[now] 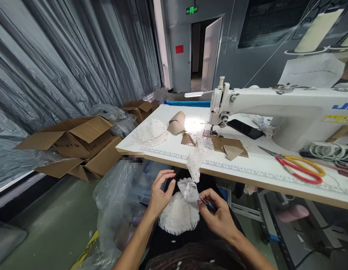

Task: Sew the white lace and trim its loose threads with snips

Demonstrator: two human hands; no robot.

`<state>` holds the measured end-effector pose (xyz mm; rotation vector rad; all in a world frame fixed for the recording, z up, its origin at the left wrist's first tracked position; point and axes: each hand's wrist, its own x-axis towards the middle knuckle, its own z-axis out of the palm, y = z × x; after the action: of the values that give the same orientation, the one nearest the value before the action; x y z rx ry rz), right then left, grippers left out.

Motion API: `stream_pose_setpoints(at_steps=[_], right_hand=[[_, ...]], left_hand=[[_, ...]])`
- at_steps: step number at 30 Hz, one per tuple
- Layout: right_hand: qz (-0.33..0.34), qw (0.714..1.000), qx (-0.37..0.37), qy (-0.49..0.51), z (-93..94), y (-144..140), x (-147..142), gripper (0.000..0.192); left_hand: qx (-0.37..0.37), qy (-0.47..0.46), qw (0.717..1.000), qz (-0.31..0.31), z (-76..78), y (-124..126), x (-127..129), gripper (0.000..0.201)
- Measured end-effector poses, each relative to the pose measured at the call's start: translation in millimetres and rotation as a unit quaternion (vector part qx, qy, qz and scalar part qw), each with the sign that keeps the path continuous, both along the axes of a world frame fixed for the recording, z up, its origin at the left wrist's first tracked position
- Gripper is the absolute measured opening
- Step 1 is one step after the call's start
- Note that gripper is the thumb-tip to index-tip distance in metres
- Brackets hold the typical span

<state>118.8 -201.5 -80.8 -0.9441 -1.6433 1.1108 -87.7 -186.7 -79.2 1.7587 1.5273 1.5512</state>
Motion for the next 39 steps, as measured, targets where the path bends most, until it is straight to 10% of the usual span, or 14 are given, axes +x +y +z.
stream_pose_setpoints(at_steps=[6,11,15,25,39], right_hand=[[0.002,0.998,-0.058,-0.009,-2.7,-4.9,6.9,0.003],[-0.02,0.997,-0.077,-0.009,-6.6,-8.4,9.6,0.006],[-0.03,0.996,-0.079,-0.019,-12.8,-7.1,16.8,0.01],[0.021,0.983,-0.041,-0.18,-18.2,33.6,21.7,0.05],[0.028,0.968,0.039,-0.245,-15.5,37.6,7.2,0.043]], left_hand=[[-0.12,-0.09,0.975,-0.165,-3.5,12.4,29.6,0.03],[-0.234,-0.231,0.887,-0.324,-12.0,15.6,45.8,0.049],[-0.323,-0.334,0.825,-0.322,-20.7,7.7,48.6,0.051],[-0.34,-0.264,0.872,-0.232,-2.9,1.0,33.0,0.034],[-0.337,-0.203,0.889,-0.235,4.8,1.7,31.9,0.025]])
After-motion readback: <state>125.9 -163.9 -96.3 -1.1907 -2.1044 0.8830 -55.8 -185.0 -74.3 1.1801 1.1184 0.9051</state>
